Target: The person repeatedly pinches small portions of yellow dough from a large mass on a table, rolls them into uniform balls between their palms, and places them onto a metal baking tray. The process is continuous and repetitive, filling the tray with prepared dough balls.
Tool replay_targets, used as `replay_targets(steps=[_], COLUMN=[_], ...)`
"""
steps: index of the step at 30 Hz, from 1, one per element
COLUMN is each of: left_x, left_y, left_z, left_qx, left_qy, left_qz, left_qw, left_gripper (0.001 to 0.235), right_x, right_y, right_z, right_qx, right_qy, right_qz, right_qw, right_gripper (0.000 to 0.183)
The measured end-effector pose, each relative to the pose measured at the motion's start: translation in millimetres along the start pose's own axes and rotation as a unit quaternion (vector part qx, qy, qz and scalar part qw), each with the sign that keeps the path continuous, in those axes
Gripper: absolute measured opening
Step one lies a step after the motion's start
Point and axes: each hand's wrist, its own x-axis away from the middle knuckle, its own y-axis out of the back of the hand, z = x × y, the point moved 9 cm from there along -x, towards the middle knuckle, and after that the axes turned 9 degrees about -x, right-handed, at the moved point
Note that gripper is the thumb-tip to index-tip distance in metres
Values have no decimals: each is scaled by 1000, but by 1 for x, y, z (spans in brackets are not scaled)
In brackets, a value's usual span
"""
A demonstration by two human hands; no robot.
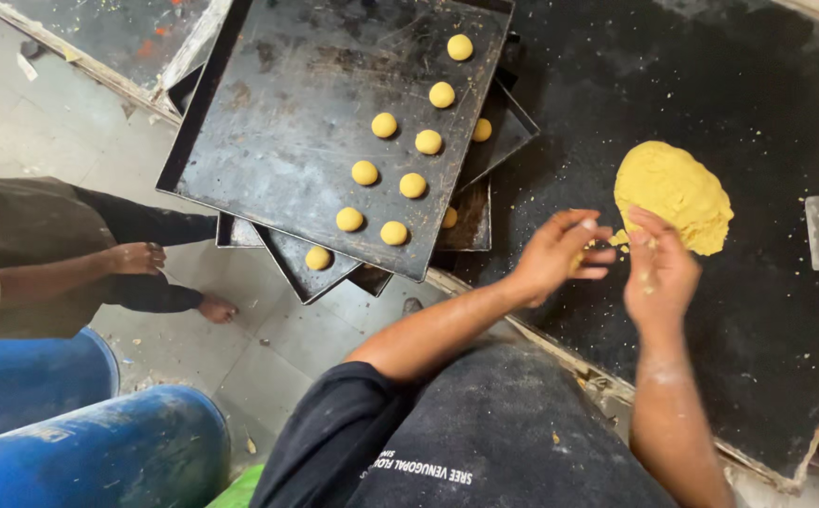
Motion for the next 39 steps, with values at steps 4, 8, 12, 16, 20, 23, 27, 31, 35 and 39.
replay_targets(steps=[4, 8, 12, 16, 20, 23, 27, 31, 35, 39], left_x=[28, 41, 63, 49, 26, 30, 48, 54, 54, 52], left_y=[-48, -37, -57, -42, 1, 11, 9, 6, 3, -5], left_z=[-45, -98, -95, -47, -45, -42, -67, -69, -68, -69], left_qx=[-135, 28, -240, -131, -80, -84, -261, -268, -324, -349], left_qy=[-208, -237, -356, -204, -131, -117, -201, -153, -145, -229], left_qz=[57, 35, 11, 11, -58, -73, -121, -110, -106, -72], left_qw=[967, 971, 903, 970, 986, 987, 936, 945, 929, 906], left_gripper=[65, 67, 58, 46, 40, 41, 50, 50, 49, 50], right_x=[8, 32, 22, 17, 28, 38, 47, 52, 56, 53], right_y=[-76, -115, -106, -82, -67, -71, -79, -70, -67, -50], right_z=[55, 125, 167, 182, 160, 137, 112, 103, 95, 84], right_qx=[-26, 52, 37, 204, 210, 234, 253, 209, 224, 186], right_qy=[101, 181, 233, 286, 202, 168, 168, 150, 163, 104], right_qz=[89, 174, 136, 17, 55, 110, 154, 157, 131, 103], right_qw=[991, 967, 962, 936, 955, 951, 940, 953, 952, 971], right_gripper=[106, 110, 113, 86, 27, 17, 17, 17, 18, 13])
